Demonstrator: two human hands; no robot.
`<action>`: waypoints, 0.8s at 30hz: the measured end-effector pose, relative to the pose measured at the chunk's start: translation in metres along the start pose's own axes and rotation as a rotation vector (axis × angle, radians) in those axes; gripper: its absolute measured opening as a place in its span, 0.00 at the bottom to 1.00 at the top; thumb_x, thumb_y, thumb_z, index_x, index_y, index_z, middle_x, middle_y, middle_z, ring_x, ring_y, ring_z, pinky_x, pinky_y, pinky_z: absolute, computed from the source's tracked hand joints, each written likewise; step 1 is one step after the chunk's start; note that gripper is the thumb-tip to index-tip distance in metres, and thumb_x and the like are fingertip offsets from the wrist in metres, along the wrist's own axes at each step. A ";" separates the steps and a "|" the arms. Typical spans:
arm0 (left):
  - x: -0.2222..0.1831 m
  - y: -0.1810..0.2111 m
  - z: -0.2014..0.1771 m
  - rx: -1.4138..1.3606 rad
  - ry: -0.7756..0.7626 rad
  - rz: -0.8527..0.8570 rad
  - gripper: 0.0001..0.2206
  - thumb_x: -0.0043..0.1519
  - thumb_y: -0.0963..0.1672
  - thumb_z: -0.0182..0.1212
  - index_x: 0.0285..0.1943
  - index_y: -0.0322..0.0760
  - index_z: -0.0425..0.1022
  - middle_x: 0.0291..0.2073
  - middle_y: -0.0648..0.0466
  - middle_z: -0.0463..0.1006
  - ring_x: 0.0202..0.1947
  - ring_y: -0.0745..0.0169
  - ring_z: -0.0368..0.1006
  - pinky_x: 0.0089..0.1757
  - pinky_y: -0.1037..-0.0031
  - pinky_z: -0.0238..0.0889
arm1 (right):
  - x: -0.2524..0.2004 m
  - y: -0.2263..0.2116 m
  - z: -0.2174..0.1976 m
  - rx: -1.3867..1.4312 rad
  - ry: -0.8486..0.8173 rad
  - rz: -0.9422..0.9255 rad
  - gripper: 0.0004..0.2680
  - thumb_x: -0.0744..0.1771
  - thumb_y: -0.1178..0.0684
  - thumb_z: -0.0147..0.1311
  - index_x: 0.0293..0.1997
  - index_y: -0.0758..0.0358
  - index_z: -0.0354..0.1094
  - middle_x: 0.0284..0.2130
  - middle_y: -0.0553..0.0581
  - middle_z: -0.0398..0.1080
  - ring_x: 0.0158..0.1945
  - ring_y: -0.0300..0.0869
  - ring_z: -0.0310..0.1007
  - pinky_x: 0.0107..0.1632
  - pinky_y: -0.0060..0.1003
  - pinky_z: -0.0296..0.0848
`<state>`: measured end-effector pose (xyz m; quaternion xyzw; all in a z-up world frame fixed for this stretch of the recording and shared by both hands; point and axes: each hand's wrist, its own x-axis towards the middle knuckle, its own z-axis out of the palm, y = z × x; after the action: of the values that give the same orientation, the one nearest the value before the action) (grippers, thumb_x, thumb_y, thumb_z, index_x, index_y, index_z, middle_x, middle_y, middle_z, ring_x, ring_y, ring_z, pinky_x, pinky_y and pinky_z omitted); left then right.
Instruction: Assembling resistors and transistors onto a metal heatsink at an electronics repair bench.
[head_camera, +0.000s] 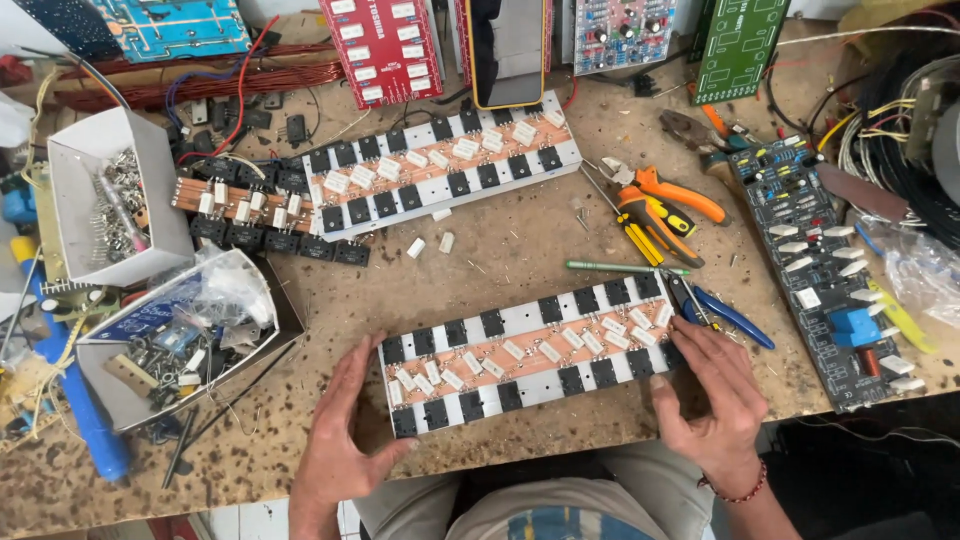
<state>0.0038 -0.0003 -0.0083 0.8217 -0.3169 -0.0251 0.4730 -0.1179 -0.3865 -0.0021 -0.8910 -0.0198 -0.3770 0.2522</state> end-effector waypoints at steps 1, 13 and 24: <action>0.001 0.000 0.000 -0.009 0.001 0.007 0.53 0.51 0.52 0.72 0.81 0.37 0.39 0.77 0.42 0.55 0.78 0.34 0.49 0.71 0.36 0.36 | 0.002 -0.002 0.000 0.003 0.003 -0.006 0.13 0.64 0.57 0.55 0.48 0.80 0.72 0.49 0.75 0.75 0.53 0.61 0.78 0.59 0.53 0.77; -0.001 -0.003 0.000 -0.001 -0.001 0.004 0.52 0.51 0.53 0.71 0.81 0.36 0.40 0.77 0.41 0.55 0.78 0.35 0.49 0.71 0.38 0.39 | 0.002 -0.001 0.001 -0.017 0.002 -0.023 0.14 0.65 0.54 0.55 0.48 0.81 0.72 0.48 0.77 0.75 0.53 0.62 0.78 0.58 0.52 0.77; 0.003 0.002 -0.002 -0.030 0.008 0.038 0.53 0.51 0.51 0.74 0.81 0.32 0.41 0.76 0.39 0.57 0.77 0.36 0.51 0.71 0.39 0.41 | 0.002 0.000 0.000 -0.011 -0.005 -0.034 0.14 0.64 0.58 0.55 0.50 0.81 0.71 0.50 0.77 0.75 0.54 0.62 0.78 0.59 0.52 0.77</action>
<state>0.0055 -0.0007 -0.0045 0.8084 -0.3303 -0.0174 0.4870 -0.1163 -0.3866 -0.0012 -0.8927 -0.0336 -0.3793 0.2410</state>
